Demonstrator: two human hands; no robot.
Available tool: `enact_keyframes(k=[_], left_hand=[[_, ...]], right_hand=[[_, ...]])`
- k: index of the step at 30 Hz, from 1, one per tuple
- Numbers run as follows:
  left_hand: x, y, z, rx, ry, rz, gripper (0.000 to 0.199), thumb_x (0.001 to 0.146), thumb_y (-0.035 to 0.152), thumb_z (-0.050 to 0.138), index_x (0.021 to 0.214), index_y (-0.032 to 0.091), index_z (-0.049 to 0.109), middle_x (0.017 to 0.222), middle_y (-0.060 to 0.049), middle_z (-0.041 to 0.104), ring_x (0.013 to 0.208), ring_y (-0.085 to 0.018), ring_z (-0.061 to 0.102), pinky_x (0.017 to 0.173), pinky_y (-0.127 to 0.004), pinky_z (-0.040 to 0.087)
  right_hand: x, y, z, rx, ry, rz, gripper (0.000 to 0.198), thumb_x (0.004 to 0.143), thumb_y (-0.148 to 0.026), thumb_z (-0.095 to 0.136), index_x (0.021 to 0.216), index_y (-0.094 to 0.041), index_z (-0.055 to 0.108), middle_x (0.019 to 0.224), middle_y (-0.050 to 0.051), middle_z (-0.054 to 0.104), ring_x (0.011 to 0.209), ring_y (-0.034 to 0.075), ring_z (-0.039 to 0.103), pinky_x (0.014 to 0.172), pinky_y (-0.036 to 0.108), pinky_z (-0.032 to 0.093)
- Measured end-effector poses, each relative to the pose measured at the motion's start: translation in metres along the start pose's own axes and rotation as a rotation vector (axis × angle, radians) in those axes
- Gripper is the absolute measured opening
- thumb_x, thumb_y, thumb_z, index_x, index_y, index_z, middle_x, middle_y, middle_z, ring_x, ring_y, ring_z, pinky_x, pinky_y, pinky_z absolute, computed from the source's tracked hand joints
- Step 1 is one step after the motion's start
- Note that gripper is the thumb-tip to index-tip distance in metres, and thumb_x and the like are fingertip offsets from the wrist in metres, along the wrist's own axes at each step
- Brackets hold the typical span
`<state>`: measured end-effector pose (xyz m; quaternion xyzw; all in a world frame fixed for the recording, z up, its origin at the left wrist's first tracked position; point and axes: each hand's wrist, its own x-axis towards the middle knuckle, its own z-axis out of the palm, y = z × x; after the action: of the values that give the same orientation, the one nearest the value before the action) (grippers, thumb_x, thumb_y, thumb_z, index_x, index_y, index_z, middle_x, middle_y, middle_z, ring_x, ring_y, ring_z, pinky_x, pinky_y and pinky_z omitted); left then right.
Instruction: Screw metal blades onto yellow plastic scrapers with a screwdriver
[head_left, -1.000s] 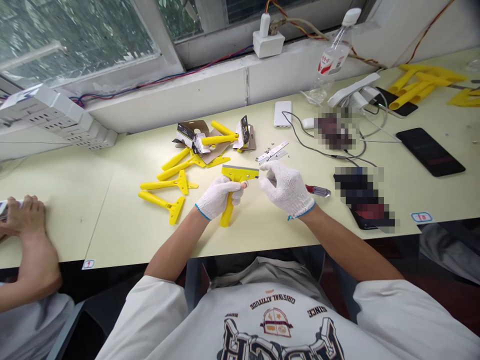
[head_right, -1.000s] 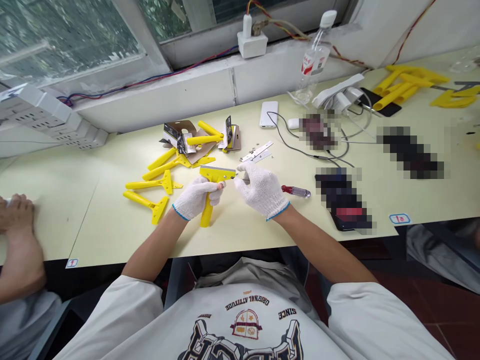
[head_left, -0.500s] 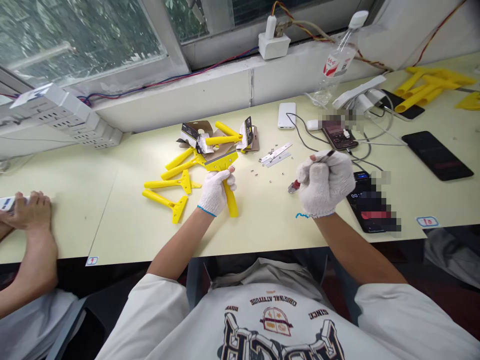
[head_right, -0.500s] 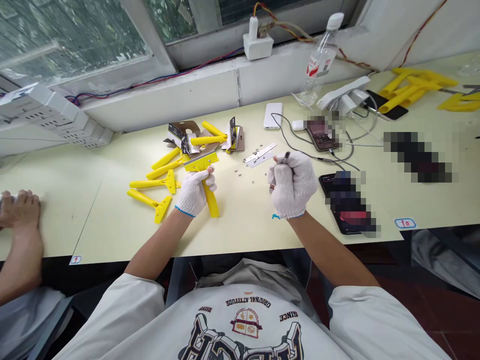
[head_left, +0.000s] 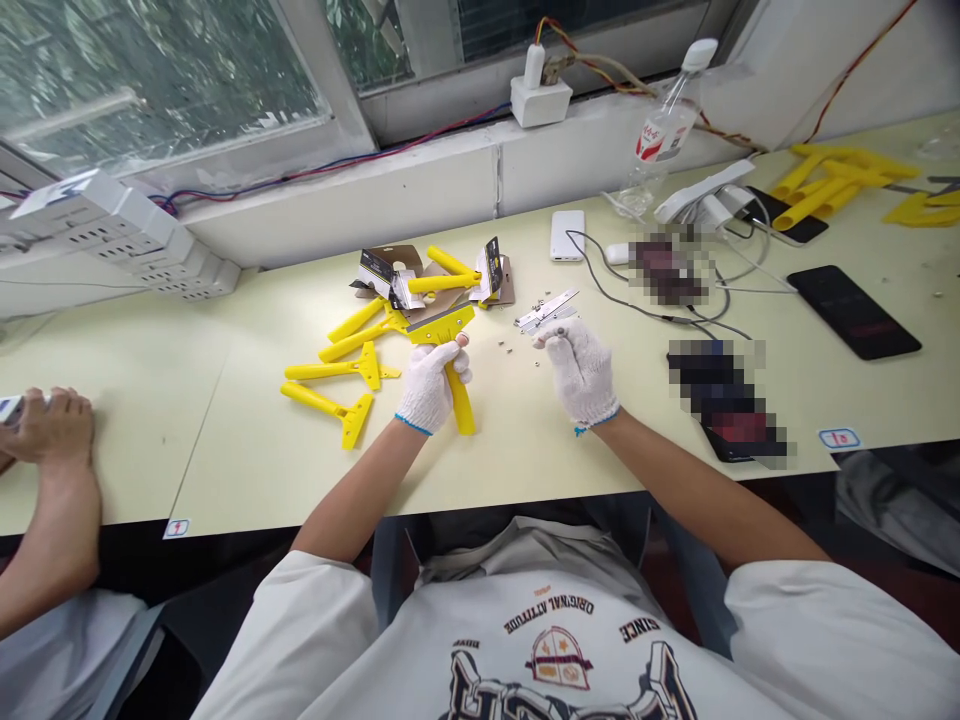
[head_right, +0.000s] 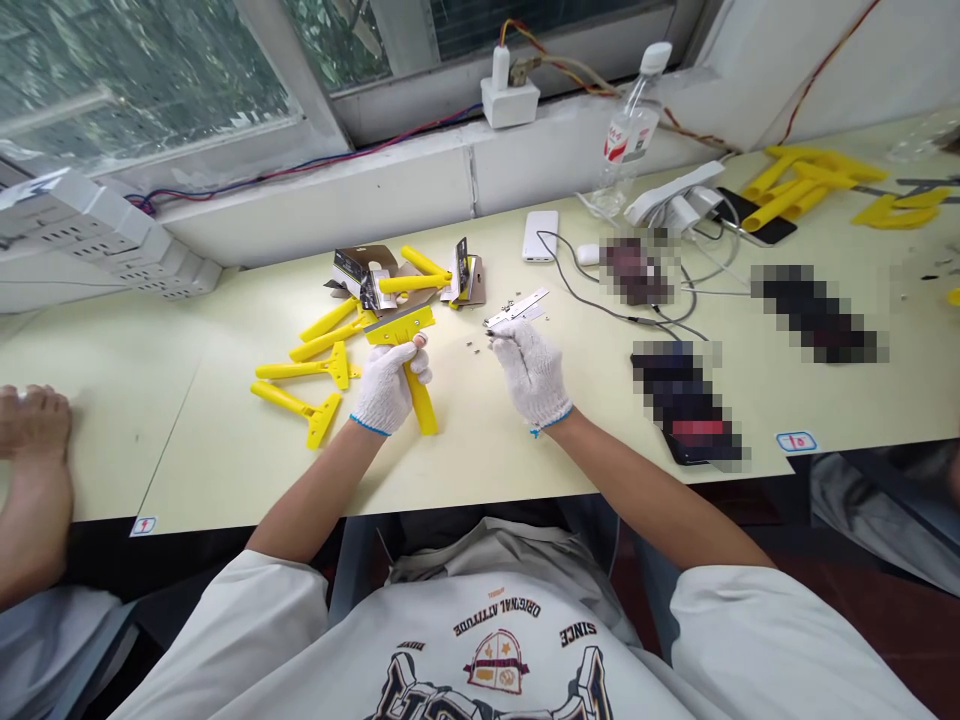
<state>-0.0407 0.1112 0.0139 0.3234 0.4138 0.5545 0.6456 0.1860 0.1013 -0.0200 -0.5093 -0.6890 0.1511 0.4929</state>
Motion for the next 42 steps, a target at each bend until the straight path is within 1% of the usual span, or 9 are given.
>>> enact_keyframes(k=[3,8,11,14,19,28,35,39,42], left_hand=[[-0.001,-0.001,0.000,-0.003,0.009,0.031,0.034,0.073,0.023,0.080,0.102,0.020,0.062,0.097,-0.001,0.066,0.060,-0.006,0.044,0.054,-0.021,0.043],[0.000,-0.004,-0.002,0.000,0.058,0.201,0.026,0.077,0.025,0.077,0.100,0.020,0.065,0.097,-0.001,0.066,0.060,-0.007,0.046,0.054,-0.022,0.044],[-0.001,-0.007,-0.005,0.172,0.099,0.370,0.012,0.084,0.028,0.072,0.090,0.019,0.067,0.090,-0.003,0.067,0.062,-0.010,0.051,0.058,-0.026,0.048],[-0.005,-0.009,-0.007,0.367,0.083,0.496,0.011,0.090,0.028,0.068,0.087,0.018,0.072,0.082,-0.003,0.066,0.065,-0.013,0.055,0.064,-0.029,0.050],[-0.012,-0.013,-0.005,0.469,-0.014,0.510,0.015,0.096,0.028,0.064,0.095,0.019,0.075,0.075,-0.001,0.062,0.064,-0.014,0.055,0.063,-0.028,0.047],[-0.013,-0.013,-0.005,0.533,0.015,0.526,0.016,0.095,0.030,0.063,0.096,0.019,0.074,0.074,-0.001,0.061,0.064,-0.015,0.055,0.062,-0.029,0.048],[-0.014,-0.014,-0.005,0.555,0.005,0.529,0.016,0.097,0.031,0.061,0.098,0.019,0.073,0.075,-0.001,0.061,0.063,-0.015,0.054,0.061,-0.029,0.048],[-0.012,-0.013,-0.008,0.635,-0.007,0.570,0.017,0.101,0.026,0.057,0.101,0.019,0.073,0.077,-0.002,0.064,0.063,-0.015,0.057,0.061,-0.028,0.049],[-0.007,-0.012,-0.016,0.848,-0.074,0.699,0.026,0.105,0.025,0.052,0.120,0.019,0.073,0.092,-0.005,0.074,0.079,-0.018,0.071,0.076,-0.032,0.059]], right_hand=[[0.001,0.002,-0.002,-0.099,-0.006,-0.060,0.041,0.117,-0.043,0.032,0.107,-0.021,0.066,0.097,0.013,0.073,0.091,0.019,0.073,0.089,0.031,0.060],[-0.001,0.009,-0.004,-0.150,0.003,-0.167,0.049,0.118,-0.044,0.036,0.127,-0.017,0.075,0.120,0.017,0.078,0.116,0.021,0.076,0.108,0.031,0.059],[0.000,0.010,-0.002,-0.213,-0.103,-0.256,0.057,0.120,-0.044,0.034,0.144,-0.012,0.073,0.130,0.018,0.078,0.120,0.019,0.076,0.109,0.028,0.058],[0.001,0.009,0.003,-0.248,-0.202,-0.291,0.056,0.120,-0.047,0.039,0.151,-0.012,0.069,0.129,0.017,0.078,0.113,0.018,0.077,0.104,0.029,0.061],[-0.001,0.008,0.008,-0.268,-0.257,-0.280,0.054,0.114,-0.054,0.057,0.148,-0.014,0.068,0.122,0.013,0.076,0.102,0.016,0.077,0.097,0.033,0.065],[-0.003,0.006,0.007,-0.295,-0.272,-0.256,0.048,0.116,-0.050,0.054,0.148,-0.016,0.068,0.116,0.010,0.076,0.097,0.014,0.075,0.090,0.030,0.064],[-0.004,0.003,0.009,-0.297,-0.249,-0.263,0.056,0.115,-0.056,0.054,0.151,-0.016,0.067,0.118,0.012,0.076,0.099,0.015,0.076,0.093,0.031,0.065],[-0.004,0.001,0.008,-0.284,-0.210,-0.286,0.050,0.115,-0.045,0.055,0.153,-0.015,0.068,0.118,0.015,0.079,0.103,0.018,0.079,0.098,0.033,0.066],[-0.004,-0.003,0.004,-0.254,-0.154,-0.329,0.045,0.114,-0.032,0.052,0.152,-0.016,0.070,0.131,0.015,0.079,0.114,0.021,0.081,0.101,0.029,0.065]])
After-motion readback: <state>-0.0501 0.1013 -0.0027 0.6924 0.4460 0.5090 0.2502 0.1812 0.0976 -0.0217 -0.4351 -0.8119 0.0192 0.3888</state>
